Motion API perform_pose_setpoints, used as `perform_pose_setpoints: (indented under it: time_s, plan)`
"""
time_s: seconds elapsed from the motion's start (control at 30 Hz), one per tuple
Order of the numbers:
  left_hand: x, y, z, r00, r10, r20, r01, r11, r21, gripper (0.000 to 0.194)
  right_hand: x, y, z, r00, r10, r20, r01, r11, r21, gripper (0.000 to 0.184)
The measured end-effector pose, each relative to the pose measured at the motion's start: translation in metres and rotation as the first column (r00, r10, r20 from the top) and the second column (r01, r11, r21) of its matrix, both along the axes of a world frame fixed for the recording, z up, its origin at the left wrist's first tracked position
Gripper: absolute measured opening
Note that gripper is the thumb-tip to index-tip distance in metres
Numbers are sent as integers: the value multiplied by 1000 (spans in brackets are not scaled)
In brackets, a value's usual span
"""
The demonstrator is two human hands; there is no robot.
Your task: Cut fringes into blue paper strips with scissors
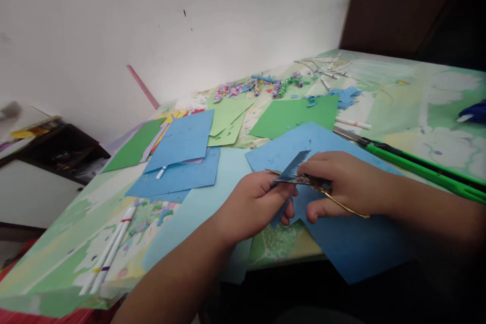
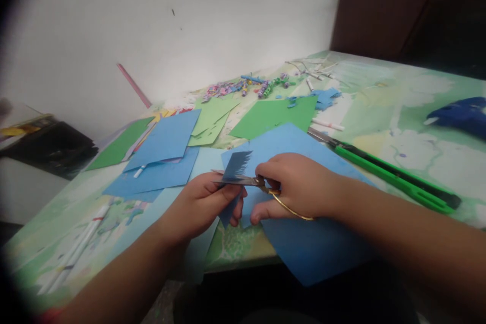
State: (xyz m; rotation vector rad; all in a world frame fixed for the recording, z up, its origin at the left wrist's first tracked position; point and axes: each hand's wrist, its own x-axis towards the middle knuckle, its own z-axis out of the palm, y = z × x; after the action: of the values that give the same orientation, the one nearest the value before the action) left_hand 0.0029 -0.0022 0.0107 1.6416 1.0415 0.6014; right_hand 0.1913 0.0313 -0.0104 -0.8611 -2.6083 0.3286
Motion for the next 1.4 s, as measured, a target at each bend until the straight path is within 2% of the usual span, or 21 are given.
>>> perform_pose_setpoints:
  time_s: [0.2,0.43,0.63,0.93,1.17,1.4]
  plan:
    - [-1,2,-2,995,-3,98,12,995,-97,21,0,-1,1,1000,-30,1,30,999,17,56]
    - [-2,0,-1,994,67,90,-64,997,-32,20,0,-1,9,999,-34,33,36,997,-69,56]
    - [0,-1,1,991,133,-4,-133,991,11,25,0,-3,11,999,-9,44,15,991,-135,55]
    - [1,-2,-2,996,79,-42,-75,993,87,26,-1,-2,2,999,-22,-37,19,997,-69,61]
    - [1,-1,0,997,81,3,-80,997,-7,21,-1,0,0,999,-19,-35,19,1000,-2,60]
    - [1,0,-2,972,91,216,-45,977,-209,17,1,1,-1,999,-50,-19,51,998,36,63]
